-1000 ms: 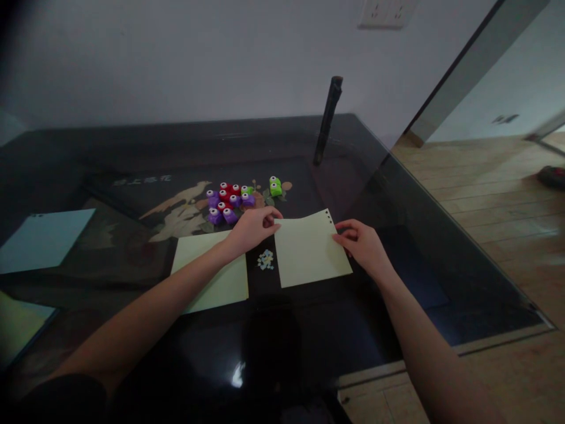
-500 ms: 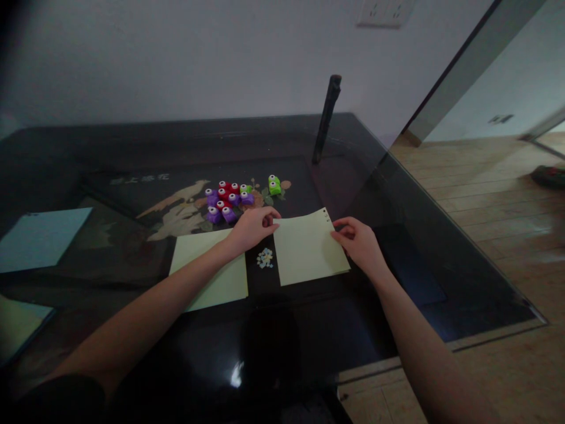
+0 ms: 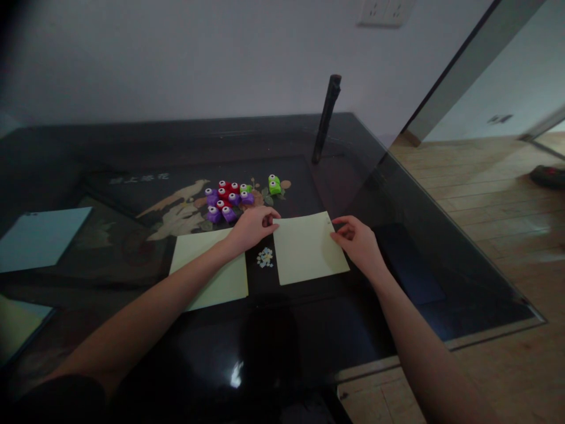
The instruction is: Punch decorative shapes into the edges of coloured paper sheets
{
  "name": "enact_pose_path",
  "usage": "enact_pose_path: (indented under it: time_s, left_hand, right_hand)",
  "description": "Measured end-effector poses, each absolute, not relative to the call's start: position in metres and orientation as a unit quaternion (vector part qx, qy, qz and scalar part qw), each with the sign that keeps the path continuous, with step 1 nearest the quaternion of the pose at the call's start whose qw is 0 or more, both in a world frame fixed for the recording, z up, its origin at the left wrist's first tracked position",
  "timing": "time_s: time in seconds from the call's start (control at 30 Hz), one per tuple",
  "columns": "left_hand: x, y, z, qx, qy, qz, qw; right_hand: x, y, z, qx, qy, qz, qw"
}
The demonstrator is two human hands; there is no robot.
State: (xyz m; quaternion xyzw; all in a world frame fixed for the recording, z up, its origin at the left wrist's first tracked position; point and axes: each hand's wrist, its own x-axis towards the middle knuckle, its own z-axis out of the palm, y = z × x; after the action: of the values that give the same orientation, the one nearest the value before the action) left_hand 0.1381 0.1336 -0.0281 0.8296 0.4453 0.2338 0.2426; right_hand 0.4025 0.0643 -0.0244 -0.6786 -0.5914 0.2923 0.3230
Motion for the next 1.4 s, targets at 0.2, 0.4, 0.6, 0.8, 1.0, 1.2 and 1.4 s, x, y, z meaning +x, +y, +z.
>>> enact_pose_path:
  time_s: [0.2, 0.4, 0.6, 0.8, 1.0, 1.2, 1.4]
  left_hand:
    - [0.1383, 0.1330, -0.0268, 0.832, 0.442, 0.233, 0.241]
    - [0.1391, 0.1339, -0.0274, 0.832, 0.446, 0.229, 0.238]
    - [0.1387, 0.1338, -0.0274, 0.832, 0.448, 0.230, 0.233]
    - [0.1389, 0.1320, -0.0260, 0.835, 0.446, 0.230, 0.228]
    - [0.1397, 0.1315, -0.0237, 0.835, 0.447, 0.227, 0.229]
    - [0.1388, 0.1324, -0.0255, 0.836, 0.447, 0.225, 0.225]
    - [0.1397, 0.1321, -0.0264, 0.837, 0.447, 0.227, 0.219]
  right_hand:
    - [0.4014, 0.0648, -0.0252, -0.682, -0.594, 0.279, 0.321]
    - [0.4004, 0.0651, -0.0255, -0.682, -0.601, 0.264, 0.321]
    - [0.3994, 0.0649, -0.0263, -0.687, -0.606, 0.246, 0.317]
    - [0.3963, 0.0641, -0.0235, -0.698, -0.613, 0.215, 0.302]
    - [0.3972, 0.0637, -0.0224, -0.698, -0.621, 0.210, 0.289]
    - [0.4006, 0.0640, -0.0274, -0.693, -0.623, 0.216, 0.290]
    - [0.4023, 0.0666, -0.0308, -0.689, -0.633, 0.206, 0.286]
